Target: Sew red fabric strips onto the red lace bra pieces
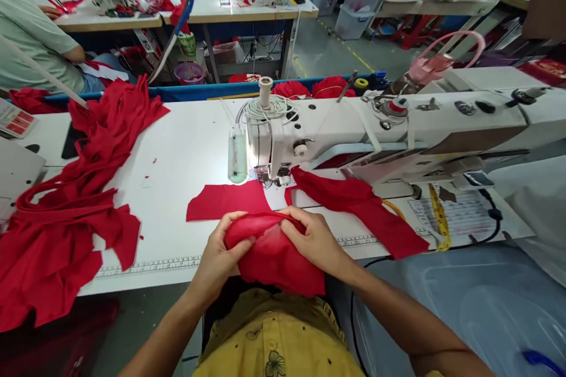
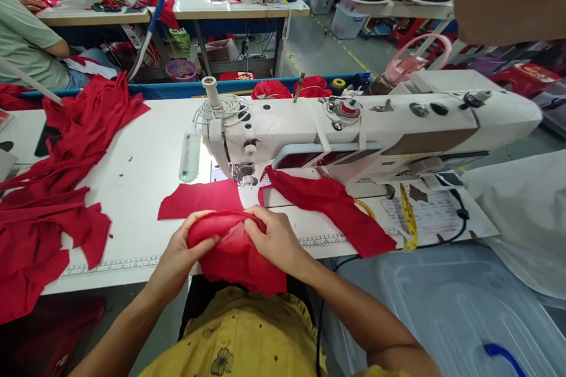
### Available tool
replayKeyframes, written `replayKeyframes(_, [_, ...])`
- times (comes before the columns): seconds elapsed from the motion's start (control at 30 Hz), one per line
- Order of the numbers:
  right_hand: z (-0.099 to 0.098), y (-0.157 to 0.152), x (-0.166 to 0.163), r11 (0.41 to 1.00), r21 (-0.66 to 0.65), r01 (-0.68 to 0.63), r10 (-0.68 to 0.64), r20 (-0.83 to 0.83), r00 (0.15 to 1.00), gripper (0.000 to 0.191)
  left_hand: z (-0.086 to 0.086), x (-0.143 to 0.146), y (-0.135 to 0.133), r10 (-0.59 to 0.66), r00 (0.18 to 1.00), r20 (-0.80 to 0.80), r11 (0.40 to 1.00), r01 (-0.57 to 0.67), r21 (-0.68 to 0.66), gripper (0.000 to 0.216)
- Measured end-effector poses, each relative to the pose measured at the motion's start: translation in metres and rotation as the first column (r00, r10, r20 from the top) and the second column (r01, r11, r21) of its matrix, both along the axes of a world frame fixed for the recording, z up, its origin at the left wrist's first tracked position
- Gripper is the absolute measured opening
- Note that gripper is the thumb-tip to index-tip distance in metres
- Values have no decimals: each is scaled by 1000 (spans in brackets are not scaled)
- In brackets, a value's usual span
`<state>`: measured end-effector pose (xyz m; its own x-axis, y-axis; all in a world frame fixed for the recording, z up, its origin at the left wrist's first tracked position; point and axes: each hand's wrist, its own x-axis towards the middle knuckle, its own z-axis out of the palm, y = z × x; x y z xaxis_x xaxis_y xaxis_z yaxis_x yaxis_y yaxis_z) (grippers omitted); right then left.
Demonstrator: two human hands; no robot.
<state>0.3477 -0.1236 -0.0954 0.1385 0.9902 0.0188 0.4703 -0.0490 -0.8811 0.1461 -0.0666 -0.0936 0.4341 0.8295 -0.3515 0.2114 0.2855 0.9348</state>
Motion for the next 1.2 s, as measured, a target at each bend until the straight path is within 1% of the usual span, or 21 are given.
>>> replayKeyframes(0.03, [3, -2, 5, 999, 2, -41, 41, 60, 997, 18, -1, -1, 3, 11, 999, 34, 999, -9, -39, 46])
replayKeyframes(0.1, [9, -6, 12, 986, 22, -163, 159, 106, 982, 36, 1, -3, 9, -45, 996, 80, 995, 52, -86, 40])
replayKeyframes(0.17, [14, -5, 14, 963, 42, -265, 264, 30, 964, 56, 7, -3, 16, -192, 976, 99, 971, 204, -125, 36])
replayKeyframes(0.2, [16, -3, 13, 956, 40, -289, 291, -37, 956, 57, 11, -1, 19, -279, 954, 112, 945, 293, -144, 35])
replayKeyframes(0.23, [16, -1, 11, 955, 27, -294, 296, -109, 949, 53, 14, 1, 22, -352, 928, 126, 916, 369, -159, 33])
replayKeyframes(0.3, [13, 6, 5, 958, -16, -286, 273, -252, 928, 38, 20, 5, 24, -413, 898, 155, 882, 436, -178, 31])
replayKeyframes(0.4, [6, 11, -3, 979, -72, -192, 148, -401, 904, 32, 18, 5, 18, -357, 920, 163, 909, 383, -167, 31])
replayKeyframes(0.5, [3, 7, -11, 995, -48, -86, 59, -415, 908, 34, 12, -5, 4, -244, 965, 93, 963, 252, -91, 37])
replayKeyframes(0.57, [5, 2, -18, 995, -38, -96, 74, -398, 915, 34, 14, -14, -2, -198, 980, 13, 980, 198, 16, 40])
replayKeyframes(0.63, [8, 1, -25, 985, -54, -161, 127, -399, 908, 32, 24, -22, 2, -215, 968, -130, 946, 239, 219, 38])
replayKeyframes(0.67, [8, 2, -26, 980, -50, -193, 160, -383, 910, 31, 30, -23, 10, -222, 947, -231, 886, 295, 358, 35])
replayKeyframes(0.7, [8, 6, -26, 976, -24, -218, 199, -330, 923, 30, 36, -22, 22, -197, 915, -353, 798, 358, 484, 32])
replayKeyframes(0.77, [3, 20, -20, 965, 88, -247, 254, -80, 964, 30, 40, -12, 52, -114, 824, -556, 629, 493, 601, 30])
replayKeyframes(0.8, [-1, 29, -15, 951, 159, -266, 251, 109, 962, 31, 37, -4, 67, -64, 778, -625, 573, 541, 615, 29])
replayKeyframes(0.83, [-7, 39, -8, 935, 222, -278, 208, 290, 934, 31, 30, 4, 82, -29, 733, -679, 544, 581, 605, 28])
replayKeyframes(0.9, [-20, 56, 6, 915, 271, -298, 117, 530, 840, 29, 10, 19, 103, 16, 701, -713, 543, 593, 595, 24])
replayKeyframes(0.97, [-31, 66, 16, 908, 261, -327, 91, 640, 763, 29, -11, 26, 110, 39, 702, -711, 543, 583, 605, 22])
replayKeyframes(1.03, [-38, 67, 21, 903, 251, -350, 87, 690, 719, 26, -25, 23, 103, 52, 716, -696, 535, 568, 625, 25])
replayKeyframes(1.13, [-40, 56, 19, 884, 255, -391, 98, 718, 689, 25, -22, 11, 82, 47, 761, -647, 524, 532, 665, 31])
replayKeyframes(1.17, [-39, 52, 17, 877, 258, -406, 109, 716, 689, 27, -16, 8, 76, 22, 803, -595, 540, 491, 683, 30])
replayKeyframes(1.2, [-39, 49, 16, 871, 260, -417, 122, 708, 695, 28, -8, 6, 71, -16, 854, -520, 580, 432, 691, 29])
